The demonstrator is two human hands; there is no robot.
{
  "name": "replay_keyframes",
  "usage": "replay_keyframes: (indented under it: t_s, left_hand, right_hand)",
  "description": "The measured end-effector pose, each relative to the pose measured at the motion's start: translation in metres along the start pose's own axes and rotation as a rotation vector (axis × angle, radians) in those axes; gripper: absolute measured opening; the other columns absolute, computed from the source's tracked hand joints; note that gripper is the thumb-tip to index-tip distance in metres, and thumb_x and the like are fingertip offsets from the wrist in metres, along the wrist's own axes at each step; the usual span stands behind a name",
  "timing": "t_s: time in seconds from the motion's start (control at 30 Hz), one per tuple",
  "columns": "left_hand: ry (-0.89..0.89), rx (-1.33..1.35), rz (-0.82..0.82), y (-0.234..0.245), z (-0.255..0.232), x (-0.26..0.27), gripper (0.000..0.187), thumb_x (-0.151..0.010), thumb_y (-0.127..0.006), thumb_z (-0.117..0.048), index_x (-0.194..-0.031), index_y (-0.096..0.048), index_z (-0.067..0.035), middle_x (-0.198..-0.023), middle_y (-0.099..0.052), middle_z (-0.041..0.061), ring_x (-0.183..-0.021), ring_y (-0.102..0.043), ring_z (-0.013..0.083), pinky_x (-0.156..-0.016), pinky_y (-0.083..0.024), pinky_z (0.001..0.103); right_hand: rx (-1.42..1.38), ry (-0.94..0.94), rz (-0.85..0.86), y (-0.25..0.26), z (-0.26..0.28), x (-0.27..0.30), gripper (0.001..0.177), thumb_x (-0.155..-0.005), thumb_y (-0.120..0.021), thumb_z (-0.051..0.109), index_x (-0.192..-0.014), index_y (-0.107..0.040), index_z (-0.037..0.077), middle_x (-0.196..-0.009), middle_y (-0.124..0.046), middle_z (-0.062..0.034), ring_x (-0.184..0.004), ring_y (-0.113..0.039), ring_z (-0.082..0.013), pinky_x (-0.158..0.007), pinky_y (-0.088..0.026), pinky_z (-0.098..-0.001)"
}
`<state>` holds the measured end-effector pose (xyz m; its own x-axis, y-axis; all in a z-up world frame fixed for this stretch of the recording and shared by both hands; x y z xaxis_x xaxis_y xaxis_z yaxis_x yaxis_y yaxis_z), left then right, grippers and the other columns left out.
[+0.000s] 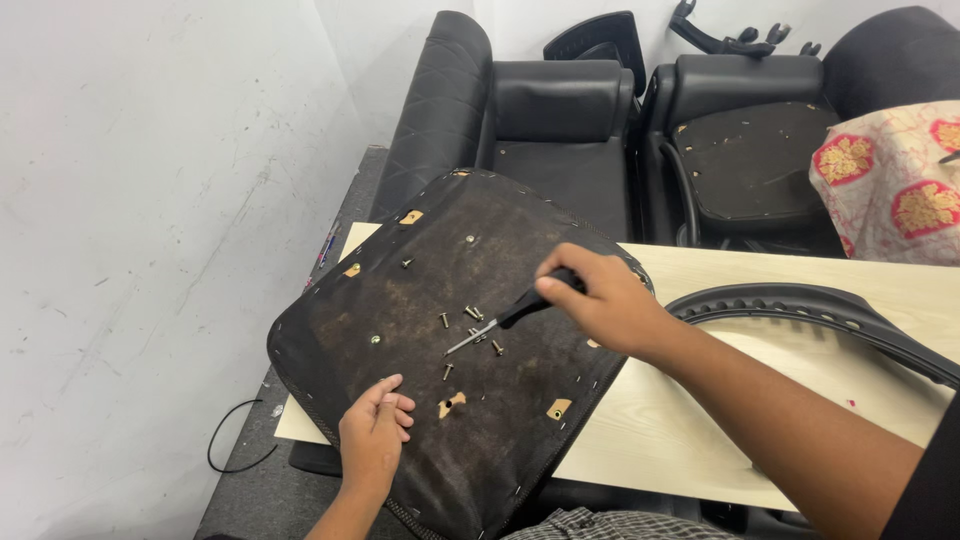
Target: The person uses a screwdriver to fasten screws into a black upholstered seat cushion placed on a table. They repeatedly pick up screws, align them with holes in the cushion, and tighten them with the screwdriver.
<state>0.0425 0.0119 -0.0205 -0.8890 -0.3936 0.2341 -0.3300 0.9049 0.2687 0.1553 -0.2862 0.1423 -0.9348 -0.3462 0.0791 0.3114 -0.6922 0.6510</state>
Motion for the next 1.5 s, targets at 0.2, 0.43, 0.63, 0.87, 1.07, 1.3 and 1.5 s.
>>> replay_keyframes:
  t_s: [0.2, 0.43, 0.63, 0.87, 1.07, 1.3, 1.5]
  left_hand:
    - [0.124, 0.173, -0.083, -0.016, 0.000, 0.014, 0.035, -0.103, -0.047, -0.014, -0.127, -0.064, 0.005, -0.090, -0.074, 0.015, -0.071, -0.070, 0.0163, -0.067, -0.062, 0.029]
    - [-0.080, 0.316, -0.036, -0.032, -0.039, 0.040, 0.036, -0.102, -0.053, -0.020, -0.117, -0.070, 0.007, -0.084, -0.074, 0.015, -0.066, -0.069, 0.0162, -0.059, -0.062, 0.029]
    - [-0.119, 0.305, -0.076, -0.042, -0.066, 0.053, 0.022, -0.091, -0.070, -0.018, -0.086, -0.070, 0.003, -0.066, -0.068, 0.010, -0.050, -0.058, 0.0100, -0.044, -0.047, 0.023]
    - [-0.217, 0.425, -0.106, -0.041, -0.086, 0.058, 0.051, -0.091, -0.069, -0.005, -0.054, -0.035, -0.012, -0.047, -0.043, 0.002, -0.038, -0.043, 0.0081, -0.036, -0.031, 0.023]
    - [-0.034, 0.627, -0.131, -0.044, -0.100, 0.062, 0.031, -0.089, -0.059, 0.002, -0.066, -0.043, -0.011, -0.055, -0.056, 0.010, -0.045, -0.059, 0.0189, -0.041, -0.048, 0.030]
    - [0.062, 0.682, -0.116, -0.049, -0.112, 0.065, 0.017, -0.096, -0.063, -0.010, -0.103, -0.067, 0.004, -0.082, -0.068, 0.016, -0.067, -0.069, 0.0210, -0.057, -0.060, 0.031]
    - [0.106, 0.851, -0.130, -0.045, -0.092, 0.062, 0.020, -0.092, -0.069, -0.005, -0.107, -0.069, 0.008, -0.090, -0.072, 0.014, -0.078, -0.071, 0.0194, -0.069, -0.062, 0.027]
  right_hand:
    - [-0.587, -0.285, -0.056, -0.009, -0.067, 0.017, 0.024, -0.102, -0.053, 0.029, -0.103, -0.064, 0.008, -0.059, -0.054, -0.0017, -0.048, -0.052, -0.0148, -0.048, -0.044, -0.0303]
    - [-1.118, -0.544, 0.073, -0.048, -0.098, 0.054, 0.033, -0.106, -0.040, 0.033, -0.099, -0.060, 0.006, -0.061, -0.056, -0.0040, -0.053, -0.056, -0.0160, -0.055, -0.051, -0.0326]
    - [-1.185, -0.605, 0.107, -0.051, -0.112, 0.063, 0.034, -0.106, -0.040, 0.033, -0.095, -0.060, 0.007, -0.065, -0.058, -0.0053, -0.057, -0.058, -0.0164, -0.060, -0.054, -0.0321]
    - [-1.140, -0.468, 0.149, -0.048, -0.111, 0.042, 0.034, -0.107, -0.041, 0.032, -0.092, -0.059, 0.007, -0.065, -0.059, -0.0045, -0.058, -0.058, -0.0161, -0.059, -0.053, -0.0311]
    - [-1.035, -0.318, 0.166, -0.035, -0.099, 0.040, 0.037, -0.109, -0.038, 0.031, -0.098, -0.062, 0.006, -0.066, -0.060, -0.0056, -0.059, -0.061, -0.0163, -0.059, -0.053, -0.0298]
    - [-0.938, -0.147, 0.152, -0.012, -0.075, 0.033, 0.033, -0.107, -0.038, 0.024, -0.107, -0.063, 0.003, -0.074, -0.066, -0.0082, -0.067, -0.066, -0.0165, -0.064, -0.055, -0.0296]
    - [-0.881, -0.091, 0.099, 0.002, -0.076, 0.027, 0.031, -0.109, -0.040, 0.023, -0.108, -0.062, 0.002, -0.075, -0.065, -0.0089, -0.068, -0.066, -0.0176, -0.064, -0.055, -0.0301]
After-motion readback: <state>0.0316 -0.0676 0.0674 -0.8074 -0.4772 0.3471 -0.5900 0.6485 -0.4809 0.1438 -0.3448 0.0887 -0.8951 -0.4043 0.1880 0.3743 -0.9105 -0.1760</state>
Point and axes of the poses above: each hand's wrist, its own x-axis away from the middle knuckle, its own y-axis out of the back of the hand, z = x × y, the point moved 5 cm from there along -x, towards the middle knuckle
